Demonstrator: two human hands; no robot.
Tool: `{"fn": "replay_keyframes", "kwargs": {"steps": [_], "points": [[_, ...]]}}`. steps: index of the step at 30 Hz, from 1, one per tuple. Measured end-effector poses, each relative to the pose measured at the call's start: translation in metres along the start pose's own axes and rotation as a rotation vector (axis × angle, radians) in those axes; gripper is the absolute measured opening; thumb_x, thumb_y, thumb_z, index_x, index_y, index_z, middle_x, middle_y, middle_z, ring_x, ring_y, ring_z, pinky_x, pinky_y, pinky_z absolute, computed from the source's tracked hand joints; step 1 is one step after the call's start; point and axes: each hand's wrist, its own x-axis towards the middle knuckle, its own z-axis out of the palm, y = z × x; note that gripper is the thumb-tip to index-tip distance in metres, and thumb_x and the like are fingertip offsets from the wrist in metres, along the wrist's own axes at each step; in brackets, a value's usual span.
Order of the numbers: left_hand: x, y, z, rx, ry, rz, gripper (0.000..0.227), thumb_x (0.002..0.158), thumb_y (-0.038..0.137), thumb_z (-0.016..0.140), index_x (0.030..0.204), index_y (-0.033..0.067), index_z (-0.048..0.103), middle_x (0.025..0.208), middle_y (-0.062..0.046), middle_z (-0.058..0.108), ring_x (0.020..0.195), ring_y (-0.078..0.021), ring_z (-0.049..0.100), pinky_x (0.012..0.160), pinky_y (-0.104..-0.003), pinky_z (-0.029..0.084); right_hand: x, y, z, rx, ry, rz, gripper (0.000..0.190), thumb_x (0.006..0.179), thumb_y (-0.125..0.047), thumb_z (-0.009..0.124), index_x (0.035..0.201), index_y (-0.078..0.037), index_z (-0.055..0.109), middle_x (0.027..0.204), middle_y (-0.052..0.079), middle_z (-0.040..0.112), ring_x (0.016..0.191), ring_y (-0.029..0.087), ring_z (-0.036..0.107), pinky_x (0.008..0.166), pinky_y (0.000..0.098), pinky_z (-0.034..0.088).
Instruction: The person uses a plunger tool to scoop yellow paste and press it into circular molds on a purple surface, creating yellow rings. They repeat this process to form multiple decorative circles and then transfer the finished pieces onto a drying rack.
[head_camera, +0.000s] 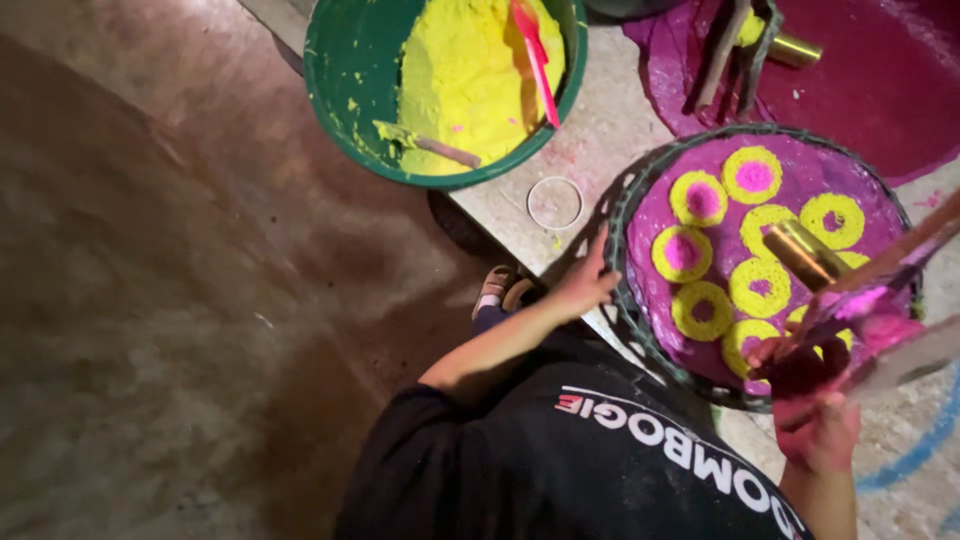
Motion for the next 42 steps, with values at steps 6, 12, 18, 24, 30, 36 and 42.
{"fn": "replay_keyframes", "kwargs": {"steps": [6,12,18,24,30,36,42], "points": [[0.079,0.021,-0.044,0.339,-0.011,0.238,0.087,0.09,0.013,0.064,0.165,0.0113,0.02,0.155,-0.021,0.048,0.135,-0.031,0.054,0.109,-0.047,0.047,-0.001,-0.011,-0.005,-0.029,-0.04,0.11,0.076,0.094,-0.057,0.071,0.139,0.0,0.047,0.118,0.017,0.061,0.115,0.033,0.058,0.101,0.047,0.045],[0.103,0.134,-0.02,0.466,0.095,0.367,0.064,0.098,0.039,0.068,0.152,0.0108,0.049,0.156,-0.02,0.049,0.149,-0.0308,0.046,0.125,-0.041,0.037,0.025,-0.029,-0.024,-0.207,0.126,0.423,0.072,0.106,-0.063,0.047,0.137,0.002,0.053,0.112,0.019,0.063,0.1,0.031,0.063,0.089,0.0457,0.051],[0.091,0.218,0.044,-1.14,-0.884,0.159,0.083,0.101,0.066,0.048,0.159,0.0079,0.038,0.15,-0.014,0.052,0.141,-0.027,0.05,0.126,-0.043,0.035,0.048,-0.053,-0.021,-0.15,-0.207,0.747,0.082,0.091,-0.073,0.042,0.131,-0.003,0.055,0.108,0.016,0.071,0.098,0.028,0.069,0.085,0.0431,0.055],[0.111,0.203,0.082,-1.464,-0.739,0.067,0.043,0.111,0.051,0.046,0.119,0.0092,0.055,0.101,-0.003,0.053,0.102,-0.0216,0.055,0.111,-0.045,0.045,0.058,-0.075,-0.018,-0.575,-0.13,0.84,0.085,0.099,-0.073,0.024,0.117,-0.001,0.066,0.09,0.014,0.071,0.08,0.022,0.068,0.072,0.0367,0.054],[0.13,0.178,0.071,-1.512,-0.785,0.102,0.031,0.105,0.044,0.046,0.104,0.0132,0.052,0.09,0.001,0.051,0.089,-0.0172,0.054,0.1,-0.04,0.049,0.064,-0.046,0.003,-0.898,0.014,0.71,0.073,0.1,-0.066,0.033,0.113,-0.004,0.067,0.082,0.008,0.065,0.073,0.018,0.058,0.064,0.0339,0.048],[0.129,0.166,0.062,-1.471,-0.765,0.121,0.033,0.103,0.045,0.045,0.101,0.0129,0.052,0.086,0.001,0.051,0.086,-0.0166,0.054,0.096,-0.039,0.053,0.066,-0.039,0.011,-0.892,0.014,0.706,0.071,0.101,-0.062,0.034,0.109,0.001,0.066,0.08,0.005,0.065,0.072,0.015,0.059,0.063,0.0324,0.049],[0.126,0.18,0.066,-1.439,-0.729,0.171,0.032,0.103,0.044,0.044,0.1,0.0126,0.051,0.086,0.0,0.051,0.086,-0.017,0.054,0.094,-0.039,0.053,0.07,-0.037,0.006,-0.928,0.022,0.658,0.069,0.1,-0.063,0.037,0.116,-0.002,0.066,0.082,0.008,0.065,0.073,0.017,0.061,0.063,0.0313,0.051]]}}
